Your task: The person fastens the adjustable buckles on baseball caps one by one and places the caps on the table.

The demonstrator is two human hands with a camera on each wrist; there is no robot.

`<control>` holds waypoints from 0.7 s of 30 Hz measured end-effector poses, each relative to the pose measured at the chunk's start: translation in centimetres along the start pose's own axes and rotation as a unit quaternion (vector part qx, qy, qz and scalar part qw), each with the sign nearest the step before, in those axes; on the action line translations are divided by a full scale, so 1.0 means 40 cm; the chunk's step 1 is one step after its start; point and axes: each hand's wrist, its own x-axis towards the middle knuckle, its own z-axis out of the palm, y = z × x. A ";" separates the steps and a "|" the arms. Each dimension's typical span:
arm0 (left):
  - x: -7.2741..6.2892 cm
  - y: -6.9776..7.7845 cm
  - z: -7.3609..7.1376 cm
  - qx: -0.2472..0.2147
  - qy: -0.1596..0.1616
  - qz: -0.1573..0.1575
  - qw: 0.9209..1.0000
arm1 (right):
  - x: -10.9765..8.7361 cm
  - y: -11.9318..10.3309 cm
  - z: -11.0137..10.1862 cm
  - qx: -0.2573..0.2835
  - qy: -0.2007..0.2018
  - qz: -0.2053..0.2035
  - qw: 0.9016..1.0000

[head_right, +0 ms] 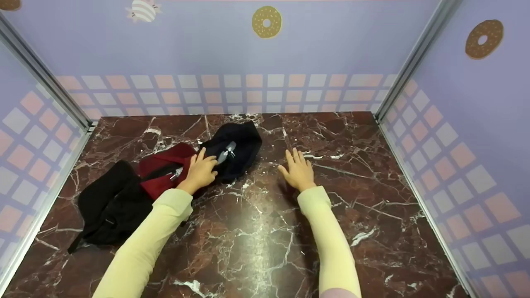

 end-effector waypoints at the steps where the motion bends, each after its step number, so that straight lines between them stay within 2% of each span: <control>1: -0.001 0.000 0.001 -0.004 0.002 0.002 1.000 | 0.000 -0.002 0.000 0.005 -0.002 0.000 1.000; 14: -0.011 0.002 0.019 -0.067 0.050 0.003 0.997 | 0.001 -0.052 0.005 0.073 -0.001 -0.020 0.997; 21: -0.016 0.012 0.023 -0.094 0.075 0.013 0.993 | -0.003 -0.075 0.005 0.151 0.002 -0.033 0.988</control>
